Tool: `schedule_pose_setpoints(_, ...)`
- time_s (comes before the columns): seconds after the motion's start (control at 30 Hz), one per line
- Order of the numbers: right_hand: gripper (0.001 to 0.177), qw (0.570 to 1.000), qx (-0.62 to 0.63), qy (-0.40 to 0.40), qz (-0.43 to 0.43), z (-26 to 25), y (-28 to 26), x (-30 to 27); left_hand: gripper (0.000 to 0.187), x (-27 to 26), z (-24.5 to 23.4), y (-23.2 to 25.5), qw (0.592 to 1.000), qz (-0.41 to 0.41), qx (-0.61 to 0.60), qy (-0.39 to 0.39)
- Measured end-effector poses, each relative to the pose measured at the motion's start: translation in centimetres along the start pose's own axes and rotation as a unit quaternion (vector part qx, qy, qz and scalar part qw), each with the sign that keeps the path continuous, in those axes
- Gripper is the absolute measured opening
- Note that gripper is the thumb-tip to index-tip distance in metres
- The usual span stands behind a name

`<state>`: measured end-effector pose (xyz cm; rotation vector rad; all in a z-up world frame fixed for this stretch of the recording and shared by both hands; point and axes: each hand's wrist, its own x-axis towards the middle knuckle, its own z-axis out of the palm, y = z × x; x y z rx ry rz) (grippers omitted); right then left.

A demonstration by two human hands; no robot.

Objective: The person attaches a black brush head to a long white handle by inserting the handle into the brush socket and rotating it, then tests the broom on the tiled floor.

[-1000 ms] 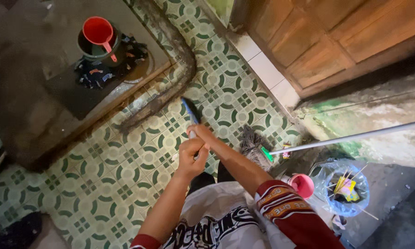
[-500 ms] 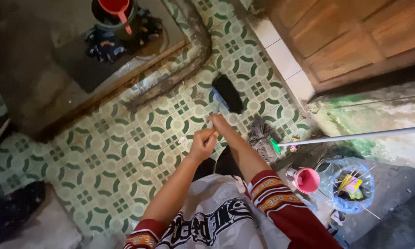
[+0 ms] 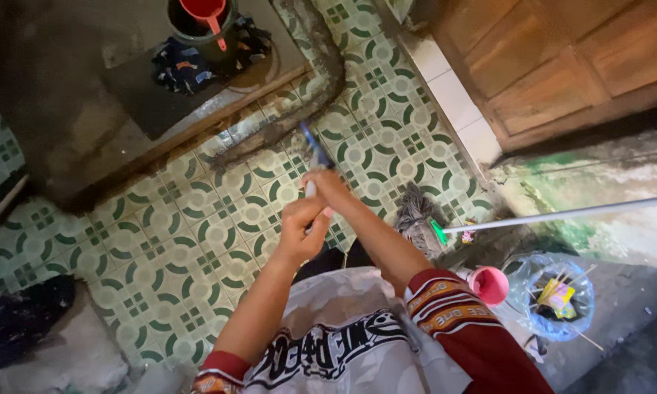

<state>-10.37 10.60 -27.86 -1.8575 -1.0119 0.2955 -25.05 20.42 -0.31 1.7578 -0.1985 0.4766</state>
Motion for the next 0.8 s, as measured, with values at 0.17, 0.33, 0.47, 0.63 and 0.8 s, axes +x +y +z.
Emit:
schedule_pose_setpoints(0.17, 0.026, 0.985, -0.164, 0.03, 0.034, -6.6, -2.1, -0.8, 0.032, 0.6, 1.0, -1.4, 0.997, -0.048, -0.061, 0.006)
schedule_pose_setpoints(0.33, 0.021, 0.976, -0.18, 0.024, 0.119, -3.9, 1.5, -3.8, 0.028, -2.3, 2.7, -6.3, 0.99, -0.124, -0.062, 0.011)
schedule_pose_setpoints(0.47, 0.016, 0.962, 0.013, -0.069, 0.262, 1.0, 2.2, -5.3, 0.032, -4.5, 3.3, -8.0, 0.992, -0.122, -0.034, 0.023)
schedule_pose_setpoints(0.63, 0.018, 0.99, 0.06, -0.039, 0.123, 2.4, 0.8, -3.0, 0.033, -2.9, 1.9, -6.6, 0.996, -0.066, -0.024, 0.061)
schedule_pose_setpoints(0.8, 0.02, 0.895, 0.278, 0.098, 0.335, -1.4, 1.7, 0.9, 0.034, 1.3, 2.8, -4.3, 0.999, 0.026, -0.021, 0.034)
